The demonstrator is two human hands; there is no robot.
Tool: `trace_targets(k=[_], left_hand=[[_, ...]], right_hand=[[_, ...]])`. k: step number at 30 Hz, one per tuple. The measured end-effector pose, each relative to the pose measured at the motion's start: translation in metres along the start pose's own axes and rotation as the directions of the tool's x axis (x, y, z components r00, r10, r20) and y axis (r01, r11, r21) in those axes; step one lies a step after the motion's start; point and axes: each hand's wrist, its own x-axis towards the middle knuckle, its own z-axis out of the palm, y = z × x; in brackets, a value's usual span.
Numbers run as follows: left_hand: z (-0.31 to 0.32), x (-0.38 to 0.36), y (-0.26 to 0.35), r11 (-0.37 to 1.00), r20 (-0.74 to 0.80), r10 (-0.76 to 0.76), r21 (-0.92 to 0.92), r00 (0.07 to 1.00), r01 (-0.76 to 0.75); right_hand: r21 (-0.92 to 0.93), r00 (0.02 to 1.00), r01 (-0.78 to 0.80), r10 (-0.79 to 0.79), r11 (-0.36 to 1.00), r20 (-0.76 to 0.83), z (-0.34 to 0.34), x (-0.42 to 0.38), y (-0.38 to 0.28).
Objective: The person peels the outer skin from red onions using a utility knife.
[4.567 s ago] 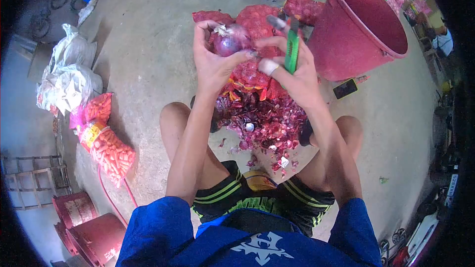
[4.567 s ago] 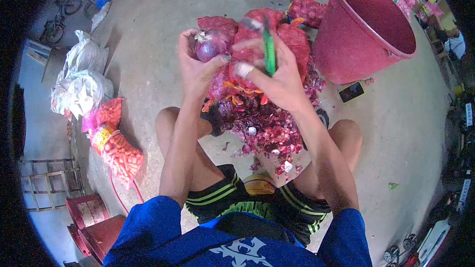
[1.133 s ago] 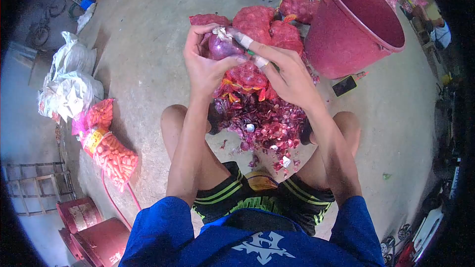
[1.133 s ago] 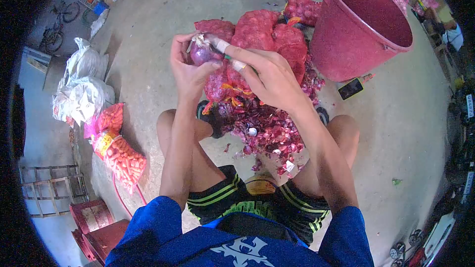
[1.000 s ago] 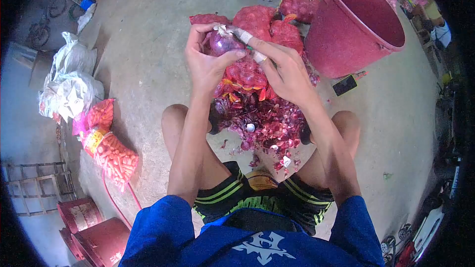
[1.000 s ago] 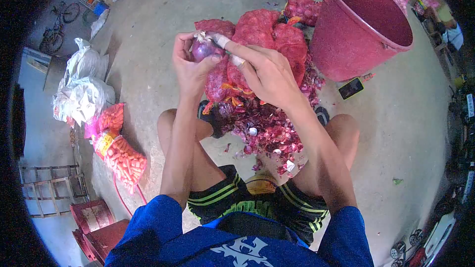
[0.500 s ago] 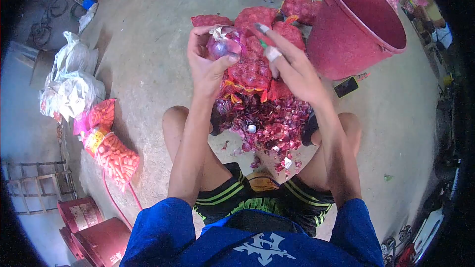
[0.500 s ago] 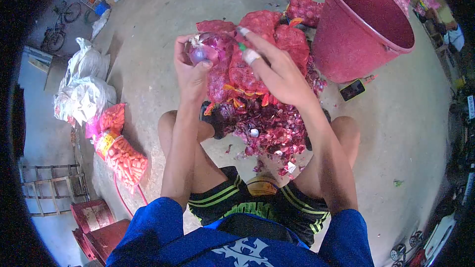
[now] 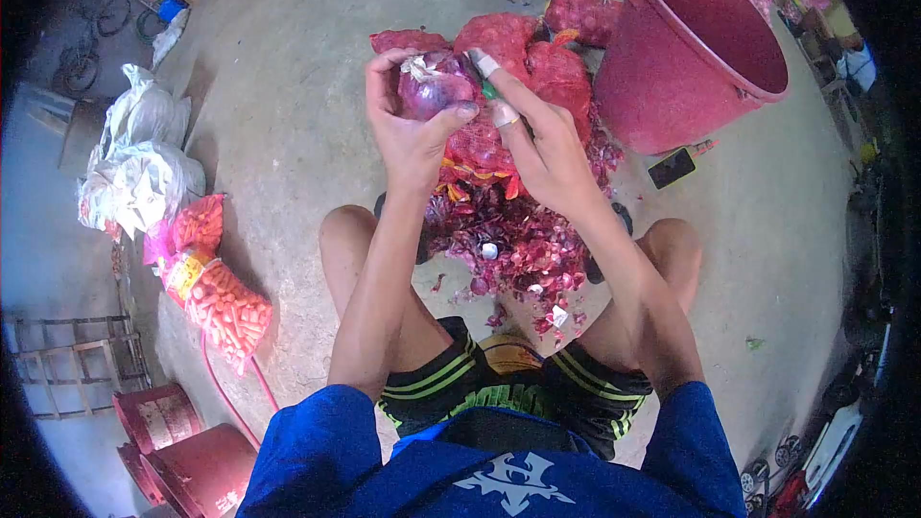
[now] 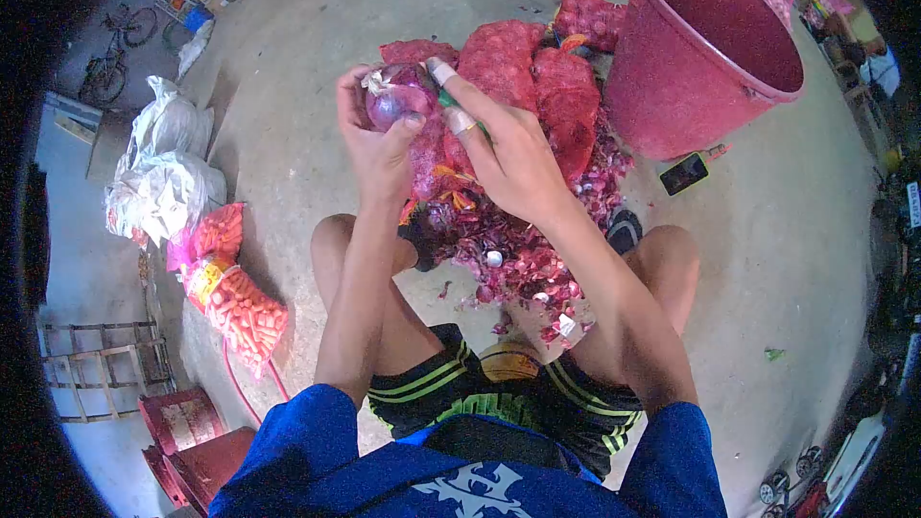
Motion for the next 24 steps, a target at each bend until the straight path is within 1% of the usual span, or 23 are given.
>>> trace_targets(k=[3, 5, 6, 8, 9, 11, 12, 14, 15, 16, 17, 18, 19, 20, 21, 23, 24], left_hand=[[0.003, 0.000, 0.000, 1.000, -0.005, -0.007, -0.005, 1.000, 0.007], [0.003, 0.001, -0.002, 0.999, 0.008, 0.039, 0.031, 0.999, -0.039], [0.002, 0.003, -0.001, 0.999, 0.007, 0.039, 0.031, 0.999, -0.039], [0.001, 0.004, 0.000, 0.987, 0.043, 0.083, 0.133, 0.996, -0.089], [0.001, 0.004, 0.000, 0.988, 0.044, 0.082, 0.131, 0.996, -0.087], [0.001, 0.003, 0.000, 0.991, 0.017, 0.051, 0.120, 0.999, -0.053], [0.000, 0.003, -0.002, 0.991, 0.017, 0.051, 0.121, 0.999, -0.052], [-0.002, 0.001, -0.005, 0.998, 0.031, 0.063, 0.030, 0.998, -0.063], [-0.002, -0.001, -0.009, 0.998, 0.032, 0.062, 0.029, 0.998, -0.063], [0.000, -0.004, -0.013, 0.984, 0.024, -0.044, -0.173, 0.999, 0.048], [0.001, -0.006, -0.018, 0.917, 0.038, -0.151, -0.368, 0.988, 0.154], [0.005, -0.005, -0.016, 0.917, 0.039, -0.152, -0.368, 0.988, 0.155], [0.009, -0.004, -0.015, 0.853, 0.033, -0.341, -0.409, 0.939, 0.324], [0.013, -0.003, -0.013, 0.756, 0.036, -0.517, -0.449, 0.855, 0.476], [0.016, -0.004, -0.014, 0.757, 0.035, -0.516, -0.449, 0.856, 0.475], [0.019, -0.008, -0.013, 0.655, 0.108, -0.641, -0.438, 0.759, 0.616], [0.015, -0.010, -0.015, 0.613, 0.174, -0.660, -0.438, 0.731, 0.658]], right_hand=[[0.096, 1.000, -0.020, 0.020, 0.995, -0.003, -0.001, 0.001, -0.001], [0.151, 0.997, -0.070, 0.064, 0.986, 0.048, -0.003, 0.000, -0.005], [0.151, 0.997, -0.070, 0.063, 0.986, 0.048, -0.003, 0.000, -0.005], [0.162, 0.997, -0.074, 0.068, 0.984, 0.044, -0.004, -0.001, -0.005], [0.160, 0.997, -0.076, 0.070, 0.984, 0.043, -0.005, -0.001, -0.004], [0.096, 0.999, 0.011, -0.014, 0.995, 0.029, -0.005, 0.001, 0.000], [0.097, 0.999, 0.011, -0.013, 0.995, 0.030, -0.004, 0.002, 0.002], [0.102, 0.999, -0.032, 0.031, 0.994, 0.012, -0.003, 0.002, 0.006], [0.102, 0.999, -0.032, 0.031, 0.994, 0.011, -0.003, 0.002, 0.005], [0.212, 0.987, -0.160, 0.164, 0.964, -0.001, -0.004, 0.002, 0.003], [0.321, 0.956, -0.280, 0.294, 0.905, 0.003, -0.004, 0.002, 0.002], [0.321, 0.955, -0.280, 0.295, 0.905, 0.002, -0.004, 0.002, 0.006], [0.349, 0.958, -0.267, 0.286, 0.898, -0.002, -0.004, 0.002, 0.011], [0.377, 0.961, -0.254, 0.277, 0.891, -0.007, -0.004, 0.002, 0.014], [0.377, 0.961, -0.253, 0.276, 0.891, -0.006, -0.005, 0.002, 0.013], [0.298, 0.954, -0.290, 0.300, 0.909, 0.015, -0.006, 0.003, 0.010], [0.297, 0.954, -0.291, 0.300, 0.909, 0.016, -0.006, 0.003, 0.013]])
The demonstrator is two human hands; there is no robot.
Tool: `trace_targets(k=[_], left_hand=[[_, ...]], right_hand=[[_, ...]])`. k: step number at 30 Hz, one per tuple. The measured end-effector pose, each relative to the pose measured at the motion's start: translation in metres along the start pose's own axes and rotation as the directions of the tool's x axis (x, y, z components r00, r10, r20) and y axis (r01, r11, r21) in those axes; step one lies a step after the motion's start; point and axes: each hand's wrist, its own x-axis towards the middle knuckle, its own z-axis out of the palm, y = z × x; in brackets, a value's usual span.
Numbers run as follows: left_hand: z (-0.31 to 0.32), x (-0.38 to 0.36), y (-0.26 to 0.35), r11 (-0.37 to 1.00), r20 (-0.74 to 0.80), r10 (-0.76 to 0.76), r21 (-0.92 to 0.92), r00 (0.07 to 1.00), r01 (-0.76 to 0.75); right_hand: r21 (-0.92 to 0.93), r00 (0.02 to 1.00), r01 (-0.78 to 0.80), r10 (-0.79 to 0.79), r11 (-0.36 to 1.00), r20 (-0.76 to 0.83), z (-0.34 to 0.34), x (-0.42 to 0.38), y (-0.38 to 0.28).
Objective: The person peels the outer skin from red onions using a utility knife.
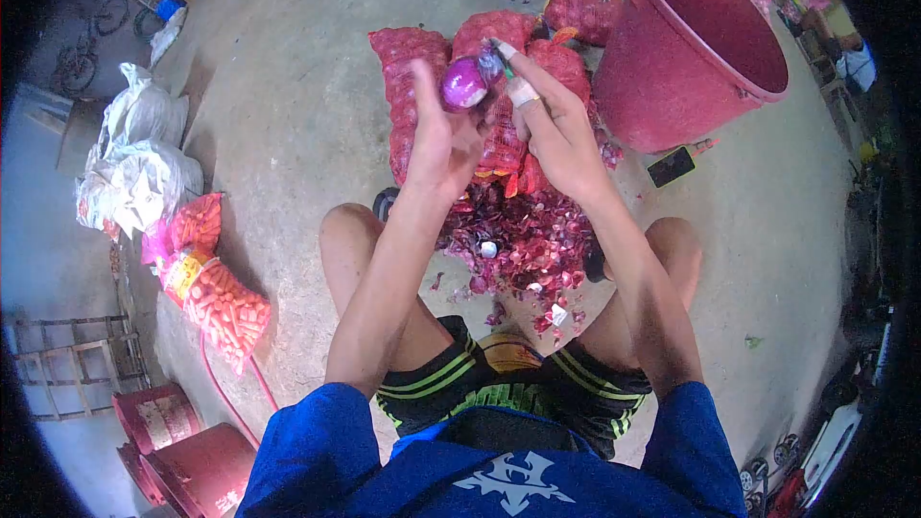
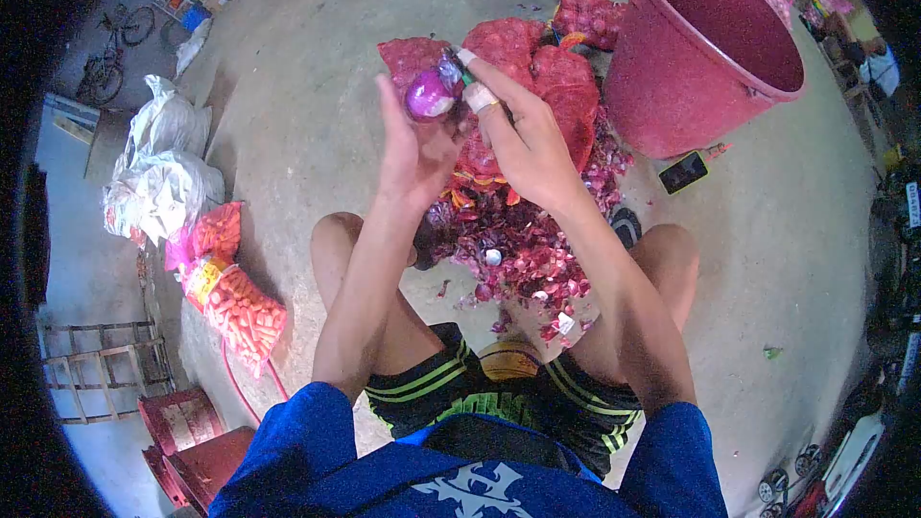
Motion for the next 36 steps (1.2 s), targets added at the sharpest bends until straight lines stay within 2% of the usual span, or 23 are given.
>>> trace_targets(k=[3, 4, 6, 9, 10, 12, 15, 17, 18, 19, 20, 21, 22, 23, 25, 26, 29, 33, 34, 35, 36], left_hand=[[-0.003, 0.004, -0.010, 1.000, -0.075, 0.005, 0.015, 0.997, -0.004], [-0.004, 0.003, -0.010, 1.000, -0.076, 0.004, 0.013, 0.997, -0.003], [-0.006, 0.001, -0.006, 0.993, 0.031, -0.055, -0.106, 0.998, 0.058], [-0.003, 0.000, -0.007, 0.983, 0.061, -0.077, -0.163, 0.995, 0.086], [-0.006, 0.001, -0.007, 0.983, 0.061, -0.075, -0.164, 0.995, 0.084], [-0.008, 0.003, -0.004, 0.968, 0.295, -0.018, -0.235, 0.955, 0.091], [-0.003, -0.007, 0.006, 0.950, 0.221, -0.022, -0.299, 0.975, 0.089], [-0.014, -0.003, 0.008, 0.952, 0.236, -0.014, -0.295, 0.972, 0.086], [-0.022, 0.001, 0.007, 0.958, 0.264, -0.019, -0.273, 0.964, 0.093], [-0.022, 0.002, 0.009, 0.963, 0.292, -0.023, -0.251, 0.956, 0.100], [-0.021, -0.001, 0.008, 0.963, 0.291, -0.019, -0.251, 0.956, 0.096], [-0.011, -0.008, 0.009, 0.973, 0.163, -0.026, -0.223, 0.986, 0.063], [-0.004, -0.012, 0.009, 0.981, 0.032, -0.030, -0.192, 0.999, 0.036], [-0.005, -0.012, 0.008, 0.980, 0.034, -0.033, -0.194, 0.999, 0.039], [-0.011, -0.013, 0.008, 0.997, 0.108, -0.007, -0.080, 0.994, 0.016], [-0.012, -0.013, 0.007, 0.997, 0.110, -0.007, -0.080, 0.994, 0.016], [-0.013, -0.013, 0.009, 0.999, 0.157, 0.040, -0.012, 0.987, -0.038], [-0.010, -0.014, 0.008, 0.988, 0.122, 0.098, 0.104, 0.988, -0.111], [-0.011, -0.014, 0.007, 0.981, 0.124, 0.128, 0.132, 0.984, -0.145], [-0.012, -0.014, 0.008, 0.981, 0.120, 0.130, 0.132, 0.984, -0.145], [-0.015, -0.014, 0.008, 0.992, 0.121, 0.100, 0.068, 0.988, -0.109]], right_hand=[[-0.102, 0.994, 0.098, -0.102, 0.990, -0.035, -0.006, 0.005, 0.006], [-0.090, 0.999, 0.010, -0.013, 0.996, -0.031, -0.009, 0.004, 0.003], [-0.078, 0.997, -0.075, 0.074, 0.994, -0.025, -0.010, 0.006, 0.003], [-0.101, 0.992, 0.095, -0.103, 0.990, -0.077, -0.008, 0.012, 0.019], [-0.099, 0.987, 0.068, -0.081, 0.993, -0.139, -0.009, 0.015, 0.022], [-0.124, 0.963, 0.042, -0.073, 0.991, -0.259, -0.019, 0.028, 0.030], [-0.014, 0.952, -0.118, 0.109, 0.993, -0.285, -0.043, 0.029, 0.021], [-0.080, 0.977, -0.064, 0.046, 0.995, -0.207, -0.044, 0.030, 0.019], [-0.038, 0.990, -0.061, 0.055, 0.997, -0.127, -0.036, 0.024, 0.007], [-0.038, 0.991, -0.059, 0.054, 0.998, -0.122, -0.029, 0.016, -0.003], [-0.004, 0.998, -0.067, 0.067, 0.998, -0.001, -0.024, 0.009, -0.011], [0.027, 0.990, -0.080, 0.077, 0.996, 0.118, -0.020, 0.004, -0.015], [0.046, 0.985, -0.078, 0.070, 0.996, 0.158, -0.016, 0.003, -0.012], [0.043, 0.985, -0.080, 0.072, 0.996, 0.156, -0.017, 0.003, -0.011], [0.166, 0.954, -0.203, 0.157, 0.965, 0.257, -0.020, 0.005, -0.009], [0.283, 0.939, -0.236, 0.143, 0.930, 0.311, -0.022, 0.007, -0.006], [0.278, 0.920, -0.214, 0.098, 0.936, 0.379, -0.027, 0.010, -0.007], [0.239, 0.950, -0.094, 0.016, 0.966, 0.311, -0.025, 0.011, 0.000], [0.180, 0.972, -0.037, -0.006, 0.983, 0.236, -0.023, 0.011, 0.001], [0.116, 0.986, 0.015, -0.034, 0.993, 0.163, -0.021, 0.010, 0.002], [0.116, 0.986, 0.012, -0.031, 0.993, 0.165, -0.024, 0.013, 0.005]])
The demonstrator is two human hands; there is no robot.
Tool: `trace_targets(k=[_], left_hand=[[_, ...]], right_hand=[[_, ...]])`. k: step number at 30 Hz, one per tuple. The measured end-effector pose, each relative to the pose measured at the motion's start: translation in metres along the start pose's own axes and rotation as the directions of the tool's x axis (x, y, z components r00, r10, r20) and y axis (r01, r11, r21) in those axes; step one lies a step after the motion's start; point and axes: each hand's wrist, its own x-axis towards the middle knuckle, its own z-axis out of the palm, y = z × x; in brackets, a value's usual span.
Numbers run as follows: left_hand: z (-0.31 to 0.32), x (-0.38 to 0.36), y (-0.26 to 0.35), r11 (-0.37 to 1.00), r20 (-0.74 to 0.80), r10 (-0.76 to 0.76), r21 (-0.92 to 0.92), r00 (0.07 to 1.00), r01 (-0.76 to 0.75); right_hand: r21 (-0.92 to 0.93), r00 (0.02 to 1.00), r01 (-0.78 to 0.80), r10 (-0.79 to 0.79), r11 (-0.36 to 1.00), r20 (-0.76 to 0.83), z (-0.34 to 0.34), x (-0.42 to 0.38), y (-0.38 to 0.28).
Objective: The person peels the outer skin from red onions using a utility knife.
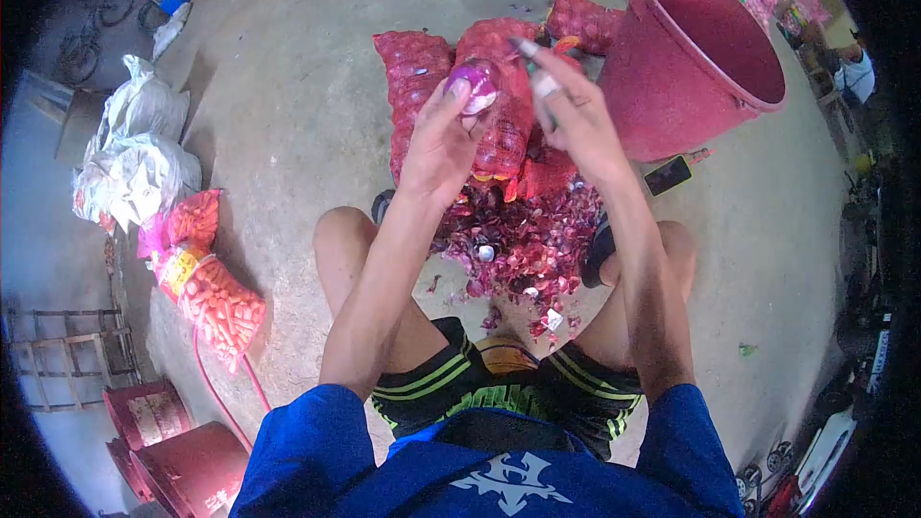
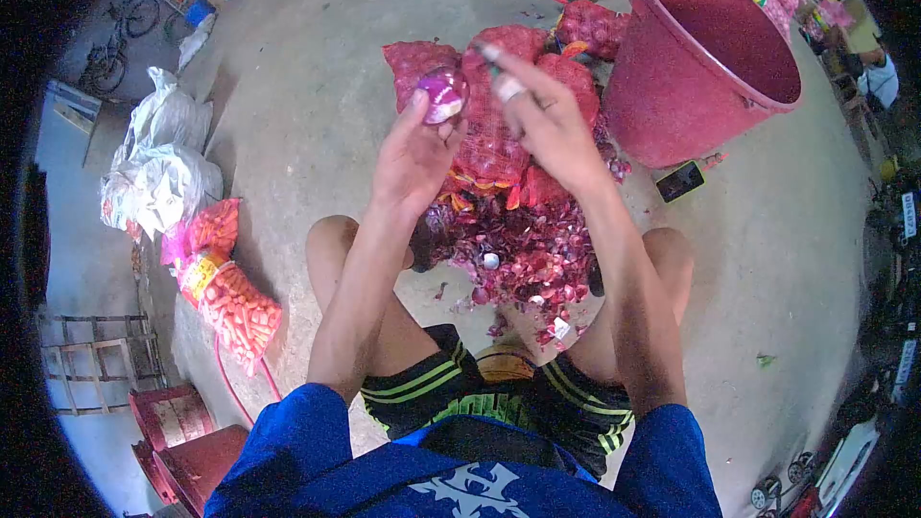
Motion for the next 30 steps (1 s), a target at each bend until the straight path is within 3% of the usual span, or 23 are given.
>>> trace_targets(k=[2, 3, 5, 9, 11, 13, 14, 15, 18, 21, 26, 28, 30], left_hand=[[-0.006, 0.001, 0.000, 0.997, 0.007, -0.029, -0.073, 1.000, 0.030], [-0.009, 0.002, 0.003, 0.989, 0.016, -0.033, -0.141, 0.999, 0.034], [-0.014, 0.002, 0.006, 0.978, 0.022, -0.033, -0.206, 0.999, 0.037], [-0.008, 0.003, 0.010, 0.968, -0.050, -0.048, -0.250, 0.998, 0.034], [-0.006, 0.002, 0.009, 0.972, -0.087, -0.045, -0.232, 0.995, 0.024], [-0.004, -0.001, 0.007, 0.971, -0.090, -0.063, -0.238, 0.994, 0.040], [-0.005, -0.002, 0.005, 0.970, -0.090, -0.068, -0.238, 0.994, 0.044], [-0.005, -0.002, 0.003, 0.964, -0.075, -0.088, -0.258, 0.993, 0.066], [-0.004, -0.002, 0.000, 0.960, -0.072, -0.118, -0.263, 0.990, 0.095], [-0.003, -0.001, 0.001, 0.974, -0.065, -0.122, -0.199, 0.990, 0.107], [0.009, -0.006, 0.005, 0.966, 0.086, -0.124, -0.217, 0.988, 0.140], [0.012, -0.006, 0.005, 0.976, -0.045, -0.098, -0.200, 0.994, 0.087], [0.004, -0.003, 0.004, 0.981, -0.075, -0.079, -0.185, 0.994, 0.064]], right_hand=[[0.022, 0.973, -0.070, 0.073, 0.997, -0.221, -0.019, 0.007, 0.005], [0.019, 0.973, -0.070, 0.073, 0.997, -0.221, -0.024, 0.009, 0.001], [-0.155, 0.965, -0.087, 0.044, 0.984, -0.258, -0.032, 0.010, -0.004], [-0.108, 0.986, -0.108, 0.093, 0.988, -0.137, -0.007, -0.003, -0.016], [-0.129, 0.995, -0.051, 0.040, 0.990, -0.090, 0.005, -0.005, -0.019], [-0.217, 0.994, 0.099, -0.088, 0.971, 0.059, 0.012, -0.006, -0.016], [-0.311, 0.995, 0.053, -0.023, 0.949, 0.099, 0.009, -0.008, -0.020], [-0.312, 0.995, 0.051, -0.022, 0.949, 0.096, 0.010, -0.007, -0.016], [-0.337, 0.957, 0.291, -0.273, 0.895, 0.103, 0.014, -0.003, -0.006], [-0.469, 0.942, 0.319, -0.331, 0.824, 0.059, 0.015, 0.000, -0.007], [-0.471, 0.955, 0.234, -0.291, 0.851, -0.050, -0.008, 0.006, -0.003], [-0.428, 0.970, 0.202, -0.241, 0.881, -0.038, -0.002, 0.004, -0.010], [-0.343, 0.987, 0.156, -0.160, 0.926, 0.016, 0.004, -0.005, -0.017]])
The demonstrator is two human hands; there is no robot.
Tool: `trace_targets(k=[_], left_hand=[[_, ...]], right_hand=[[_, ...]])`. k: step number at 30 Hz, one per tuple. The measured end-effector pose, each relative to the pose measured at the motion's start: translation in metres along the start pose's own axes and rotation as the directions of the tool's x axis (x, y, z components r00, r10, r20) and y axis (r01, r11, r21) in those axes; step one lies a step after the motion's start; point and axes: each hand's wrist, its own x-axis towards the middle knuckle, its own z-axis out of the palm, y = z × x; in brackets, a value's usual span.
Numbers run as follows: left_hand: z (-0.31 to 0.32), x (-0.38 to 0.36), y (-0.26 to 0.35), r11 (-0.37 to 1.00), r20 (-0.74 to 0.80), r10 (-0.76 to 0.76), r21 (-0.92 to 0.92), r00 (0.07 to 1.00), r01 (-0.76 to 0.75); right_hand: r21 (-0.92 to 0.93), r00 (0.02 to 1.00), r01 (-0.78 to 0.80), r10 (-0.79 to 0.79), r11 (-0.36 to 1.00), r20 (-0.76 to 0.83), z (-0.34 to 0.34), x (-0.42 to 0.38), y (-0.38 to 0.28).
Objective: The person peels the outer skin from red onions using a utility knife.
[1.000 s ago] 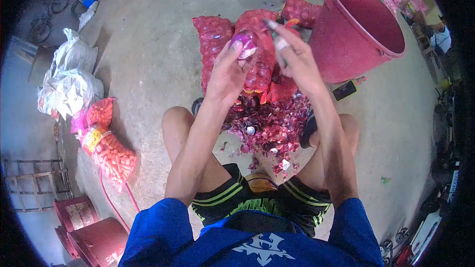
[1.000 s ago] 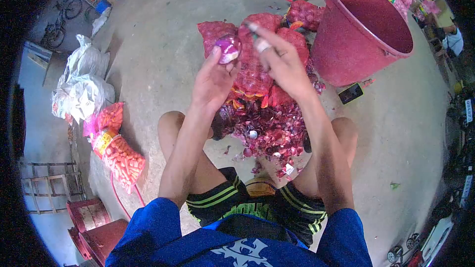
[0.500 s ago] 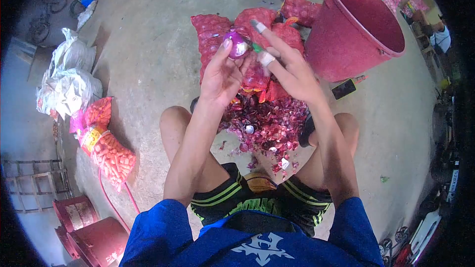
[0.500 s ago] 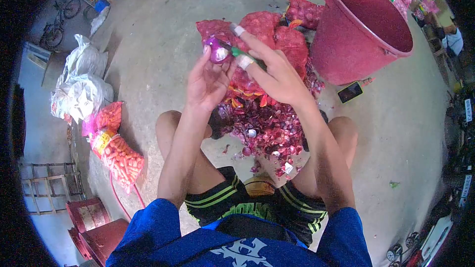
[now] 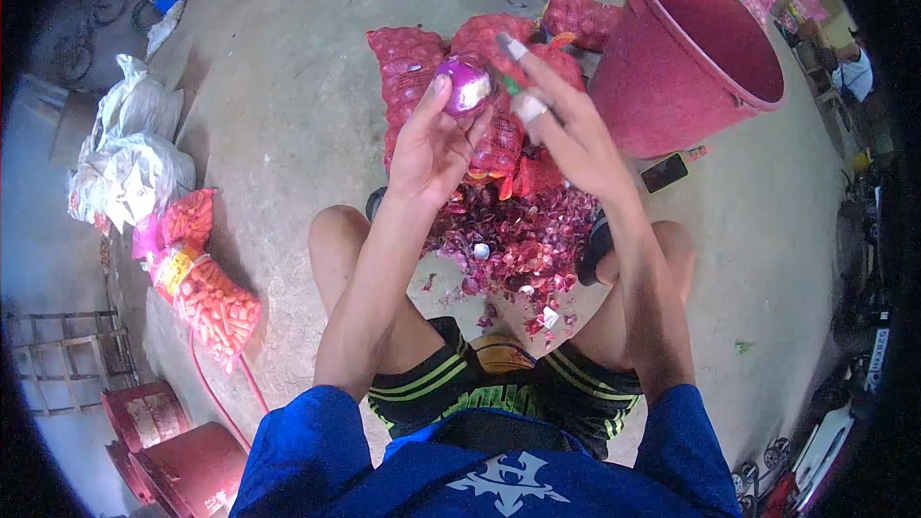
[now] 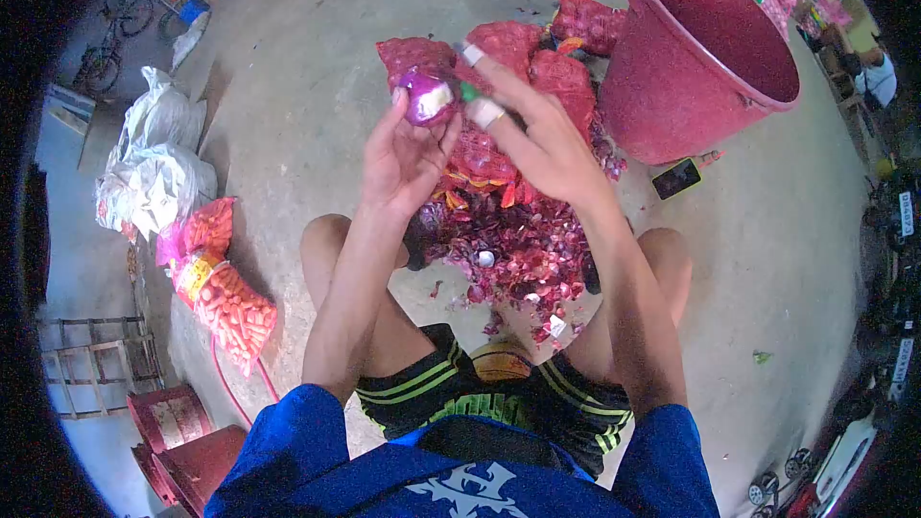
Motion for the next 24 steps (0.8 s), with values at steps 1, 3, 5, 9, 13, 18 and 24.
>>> trace_targets(k=[1, 3, 5, 9, 13, 18, 24], left_hand=[[-0.003, 0.002, -0.001, 1.000, -0.020, 0.018, 0.012, 1.000, -0.017], [-0.004, 0.004, 0.000, 0.999, -0.008, -0.002, -0.032, 1.000, 0.001], [-0.003, 0.003, 0.001, 0.997, 0.005, -0.016, -0.075, 1.000, 0.016], [-0.006, 0.004, 0.001, 0.997, 0.026, 0.039, -0.072, 0.999, -0.037], [-0.007, 0.008, 0.000, 0.995, 0.126, 0.093, -0.059, 0.988, -0.086], [0.001, 0.010, -0.005, 0.973, 0.091, 0.229, 0.013, 0.969, -0.231], [0.005, 0.012, -0.004, 0.936, 0.128, 0.302, 0.148, 0.945, -0.319]], right_hand=[[0.029, 0.999, -0.019, 0.018, 0.999, 0.026, 0.001, -0.001, -0.003], [-0.036, 0.997, 0.016, -0.013, 0.999, 0.074, 0.002, -0.002, -0.003], [-0.062, 0.995, 0.035, -0.029, 0.997, 0.097, 0.001, -0.004, -0.003], [-0.131, 0.997, 0.045, -0.036, 0.990, 0.070, 0.004, -0.004, 0.000], [-0.178, 0.998, 0.065, -0.067, 0.982, -0.004, 0.011, -0.007, 0.006], [-0.132, 0.995, 0.045, -0.057, 0.990, -0.085, 0.020, -0.010, 0.009], [-0.106, 0.983, 0.014, -0.033, 0.994, -0.182, 0.030, -0.007, 0.005]])
